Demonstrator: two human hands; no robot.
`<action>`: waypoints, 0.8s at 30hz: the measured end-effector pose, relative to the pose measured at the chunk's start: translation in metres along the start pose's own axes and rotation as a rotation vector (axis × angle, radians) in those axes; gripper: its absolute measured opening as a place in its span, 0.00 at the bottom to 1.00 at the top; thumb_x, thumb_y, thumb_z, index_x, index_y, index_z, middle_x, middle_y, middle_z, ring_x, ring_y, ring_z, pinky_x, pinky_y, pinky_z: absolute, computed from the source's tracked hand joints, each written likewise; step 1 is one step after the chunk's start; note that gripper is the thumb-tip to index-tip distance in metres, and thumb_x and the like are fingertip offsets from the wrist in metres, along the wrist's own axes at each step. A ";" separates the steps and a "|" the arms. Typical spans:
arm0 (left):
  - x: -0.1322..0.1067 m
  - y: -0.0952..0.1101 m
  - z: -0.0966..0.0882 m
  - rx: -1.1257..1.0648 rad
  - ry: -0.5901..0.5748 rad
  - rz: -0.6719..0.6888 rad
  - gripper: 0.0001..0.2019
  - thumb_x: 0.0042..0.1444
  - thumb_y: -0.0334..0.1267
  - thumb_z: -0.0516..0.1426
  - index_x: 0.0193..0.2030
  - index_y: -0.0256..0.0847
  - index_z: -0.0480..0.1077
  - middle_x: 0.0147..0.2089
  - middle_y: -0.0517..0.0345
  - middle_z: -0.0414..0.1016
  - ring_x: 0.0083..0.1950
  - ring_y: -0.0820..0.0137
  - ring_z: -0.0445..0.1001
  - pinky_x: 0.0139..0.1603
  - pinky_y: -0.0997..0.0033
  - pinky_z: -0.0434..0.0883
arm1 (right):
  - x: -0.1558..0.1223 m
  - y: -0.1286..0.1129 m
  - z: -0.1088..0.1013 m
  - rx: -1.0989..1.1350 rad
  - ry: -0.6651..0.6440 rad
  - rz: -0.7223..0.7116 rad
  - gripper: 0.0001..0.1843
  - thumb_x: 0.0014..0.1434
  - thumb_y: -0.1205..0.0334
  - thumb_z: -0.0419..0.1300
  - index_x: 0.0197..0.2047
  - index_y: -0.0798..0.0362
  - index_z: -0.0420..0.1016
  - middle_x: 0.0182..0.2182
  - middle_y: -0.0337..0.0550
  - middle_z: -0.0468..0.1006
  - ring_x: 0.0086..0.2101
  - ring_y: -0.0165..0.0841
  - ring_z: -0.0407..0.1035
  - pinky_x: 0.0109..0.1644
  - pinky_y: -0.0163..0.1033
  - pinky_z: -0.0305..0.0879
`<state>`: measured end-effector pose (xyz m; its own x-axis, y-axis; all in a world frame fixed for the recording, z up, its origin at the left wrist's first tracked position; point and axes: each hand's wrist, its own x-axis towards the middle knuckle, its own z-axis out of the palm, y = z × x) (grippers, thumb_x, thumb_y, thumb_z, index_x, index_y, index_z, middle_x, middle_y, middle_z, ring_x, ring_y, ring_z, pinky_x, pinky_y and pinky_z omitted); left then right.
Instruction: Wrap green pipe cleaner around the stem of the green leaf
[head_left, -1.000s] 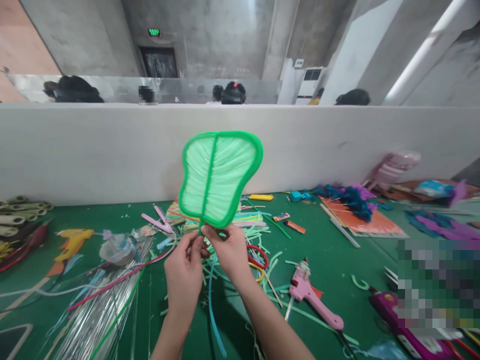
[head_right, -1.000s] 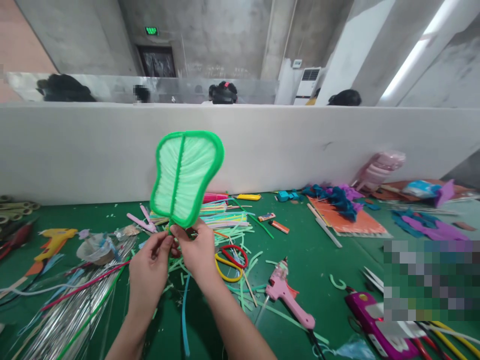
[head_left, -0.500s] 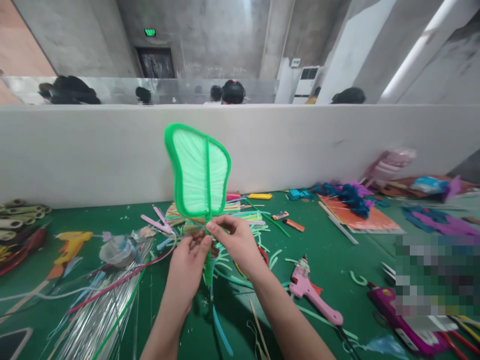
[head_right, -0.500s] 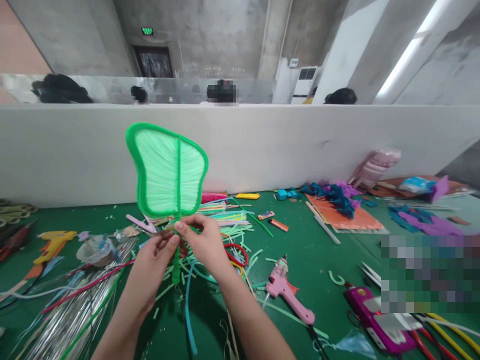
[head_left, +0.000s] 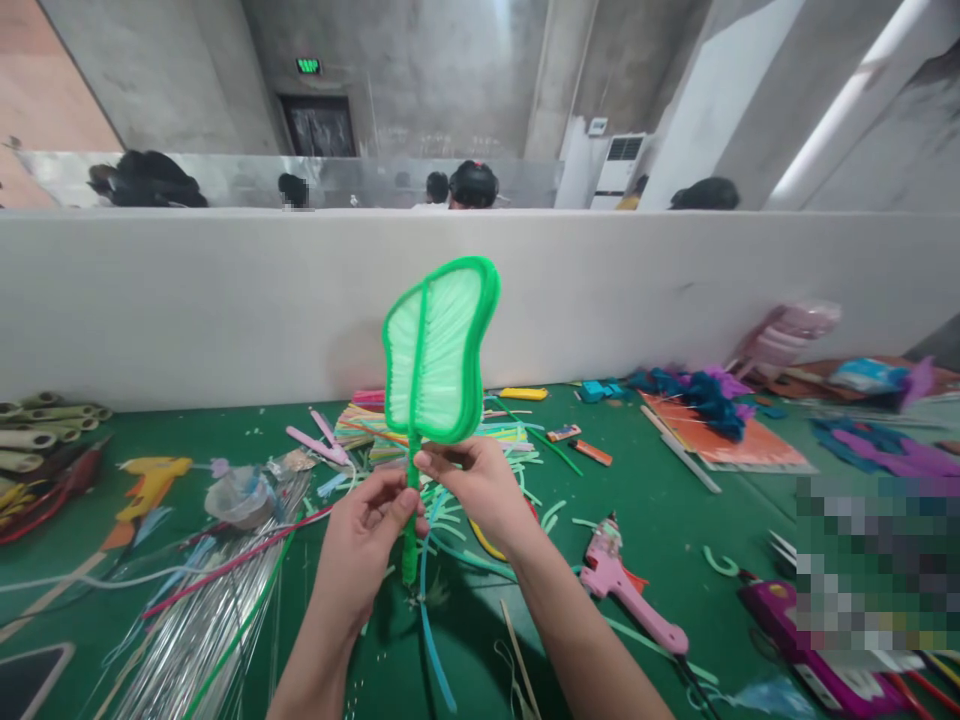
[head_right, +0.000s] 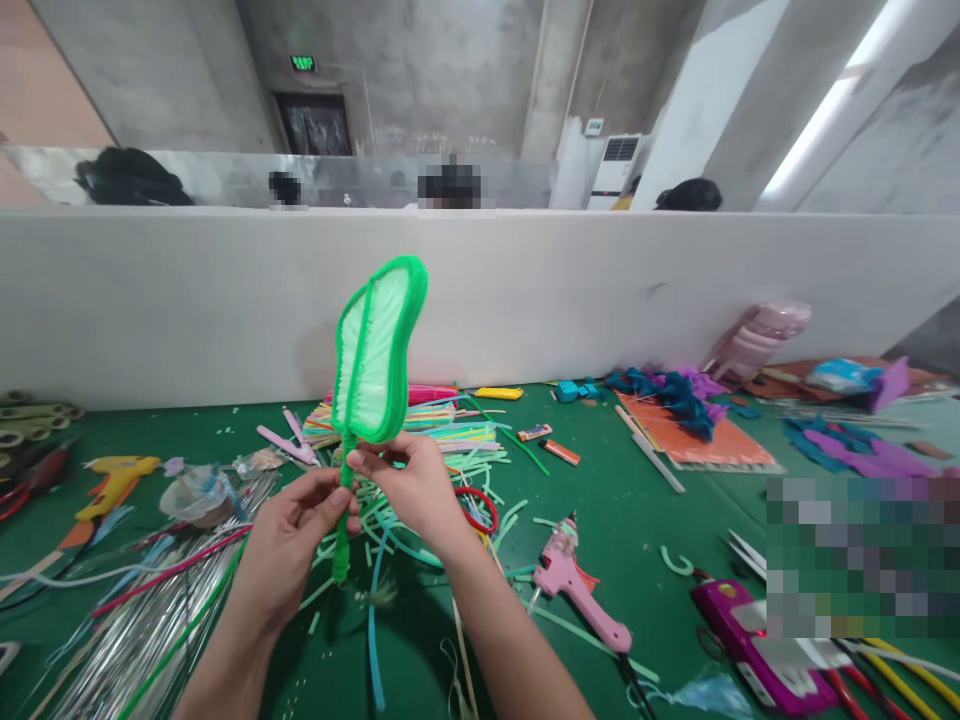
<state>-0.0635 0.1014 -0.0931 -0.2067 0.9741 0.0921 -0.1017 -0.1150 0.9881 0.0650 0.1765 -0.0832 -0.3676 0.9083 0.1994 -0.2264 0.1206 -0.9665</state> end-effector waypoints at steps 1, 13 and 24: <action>-0.001 0.000 -0.001 -0.045 -0.028 -0.014 0.11 0.55 0.43 0.65 0.40 0.38 0.75 0.27 0.62 0.74 0.27 0.75 0.73 0.30 0.78 0.70 | -0.001 -0.001 -0.002 0.016 -0.023 0.006 0.14 0.48 0.49 0.72 0.29 0.52 0.81 0.27 0.39 0.80 0.30 0.32 0.72 0.38 0.37 0.68; -0.001 0.003 0.014 0.505 0.331 0.089 0.12 0.49 0.45 0.65 0.37 0.41 0.78 0.34 0.54 0.82 0.35 0.63 0.80 0.42 0.65 0.75 | -0.002 -0.003 0.010 -0.123 0.207 -0.053 0.09 0.49 0.56 0.70 0.28 0.53 0.81 0.28 0.43 0.79 0.33 0.34 0.70 0.37 0.37 0.65; -0.010 0.010 0.000 -0.026 -0.087 0.017 0.09 0.55 0.42 0.65 0.31 0.38 0.79 0.25 0.58 0.77 0.27 0.71 0.75 0.32 0.74 0.72 | -0.011 -0.014 -0.003 0.164 -0.158 0.021 0.15 0.47 0.48 0.73 0.28 0.51 0.79 0.26 0.37 0.76 0.26 0.31 0.70 0.32 0.37 0.69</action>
<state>-0.0628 0.0904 -0.0847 -0.1232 0.9850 0.1208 -0.1242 -0.1360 0.9829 0.0746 0.1661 -0.0719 -0.5073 0.8345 0.2150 -0.3560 0.0243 -0.9342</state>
